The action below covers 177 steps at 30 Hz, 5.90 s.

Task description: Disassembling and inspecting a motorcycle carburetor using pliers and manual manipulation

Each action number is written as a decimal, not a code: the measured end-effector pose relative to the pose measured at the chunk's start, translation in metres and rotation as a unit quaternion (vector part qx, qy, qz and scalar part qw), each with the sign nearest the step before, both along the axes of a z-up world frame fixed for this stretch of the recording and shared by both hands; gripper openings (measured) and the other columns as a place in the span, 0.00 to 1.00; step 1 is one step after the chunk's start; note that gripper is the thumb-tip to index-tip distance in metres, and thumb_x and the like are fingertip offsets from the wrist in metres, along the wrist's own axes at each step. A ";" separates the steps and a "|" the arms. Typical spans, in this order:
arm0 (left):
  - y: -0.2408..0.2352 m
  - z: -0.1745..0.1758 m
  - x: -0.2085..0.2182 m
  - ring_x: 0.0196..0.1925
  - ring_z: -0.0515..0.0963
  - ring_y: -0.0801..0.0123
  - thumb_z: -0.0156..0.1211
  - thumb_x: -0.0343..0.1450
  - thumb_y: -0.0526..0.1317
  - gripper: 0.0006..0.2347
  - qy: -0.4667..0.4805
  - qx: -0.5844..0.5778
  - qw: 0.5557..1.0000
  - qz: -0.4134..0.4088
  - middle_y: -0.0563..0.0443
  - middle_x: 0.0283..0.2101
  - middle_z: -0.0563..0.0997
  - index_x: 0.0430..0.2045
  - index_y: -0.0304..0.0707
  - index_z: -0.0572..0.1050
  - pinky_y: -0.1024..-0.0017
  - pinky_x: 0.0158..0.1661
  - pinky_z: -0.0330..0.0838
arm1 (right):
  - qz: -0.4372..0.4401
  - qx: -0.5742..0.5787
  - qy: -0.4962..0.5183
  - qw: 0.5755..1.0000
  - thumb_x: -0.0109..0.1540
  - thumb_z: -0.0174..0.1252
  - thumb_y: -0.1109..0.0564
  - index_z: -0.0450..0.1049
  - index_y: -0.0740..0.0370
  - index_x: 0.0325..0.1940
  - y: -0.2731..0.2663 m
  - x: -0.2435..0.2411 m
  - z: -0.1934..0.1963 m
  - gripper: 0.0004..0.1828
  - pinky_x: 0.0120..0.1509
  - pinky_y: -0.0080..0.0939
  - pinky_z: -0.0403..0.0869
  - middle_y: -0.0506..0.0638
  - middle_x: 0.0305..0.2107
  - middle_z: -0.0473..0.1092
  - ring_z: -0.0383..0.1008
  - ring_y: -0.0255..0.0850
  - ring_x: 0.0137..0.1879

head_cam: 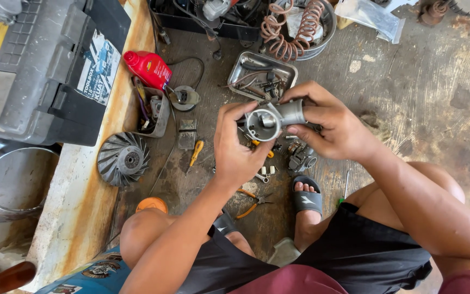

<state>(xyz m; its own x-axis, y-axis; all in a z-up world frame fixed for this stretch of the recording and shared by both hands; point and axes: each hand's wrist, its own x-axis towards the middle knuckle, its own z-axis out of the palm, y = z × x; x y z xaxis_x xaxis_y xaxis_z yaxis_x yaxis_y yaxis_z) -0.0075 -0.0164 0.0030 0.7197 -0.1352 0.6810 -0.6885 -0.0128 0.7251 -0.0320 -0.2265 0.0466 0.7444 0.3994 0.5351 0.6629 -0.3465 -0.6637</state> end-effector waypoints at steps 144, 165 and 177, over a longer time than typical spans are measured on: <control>0.028 -0.063 0.042 0.39 0.73 0.68 0.52 0.73 0.47 0.12 0.631 -0.230 0.741 0.010 0.49 0.49 0.76 0.46 0.47 0.67 0.69 0.34 0.66 | -0.034 -0.353 0.206 0.912 0.59 0.57 0.66 0.78 0.66 0.48 0.000 0.073 -0.309 0.13 0.50 0.48 0.80 0.59 0.45 0.77 0.79 0.51 0.44; 0.035 -0.055 0.037 0.39 0.73 0.68 0.52 0.72 0.45 0.11 0.623 -0.238 0.745 0.018 0.46 0.49 0.76 0.48 0.48 0.68 0.67 0.35 0.65 | -0.083 -0.179 0.443 0.874 0.56 0.62 0.53 0.74 0.67 0.53 0.040 0.052 -0.273 0.24 0.53 0.48 0.79 0.59 0.42 0.76 0.79 0.49 0.46; 0.026 -0.034 0.027 0.38 0.73 0.69 0.49 0.75 0.44 0.10 0.641 -0.196 0.742 0.005 0.49 0.46 0.77 0.48 0.46 0.69 0.72 0.31 0.64 | 0.299 0.317 0.422 0.795 0.66 0.53 0.62 0.69 0.71 0.65 -0.026 0.064 -0.055 0.23 0.60 0.40 0.82 0.63 0.54 0.72 0.79 0.46 0.52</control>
<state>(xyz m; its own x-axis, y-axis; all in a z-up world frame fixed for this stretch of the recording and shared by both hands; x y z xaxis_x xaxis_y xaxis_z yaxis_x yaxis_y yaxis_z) 0.0195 0.0093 -0.0306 0.8103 -0.0971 -0.5779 0.5681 0.3725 0.7339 0.0316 -0.2521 -0.0087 0.7234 0.6662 0.1811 -0.1909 0.4451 -0.8749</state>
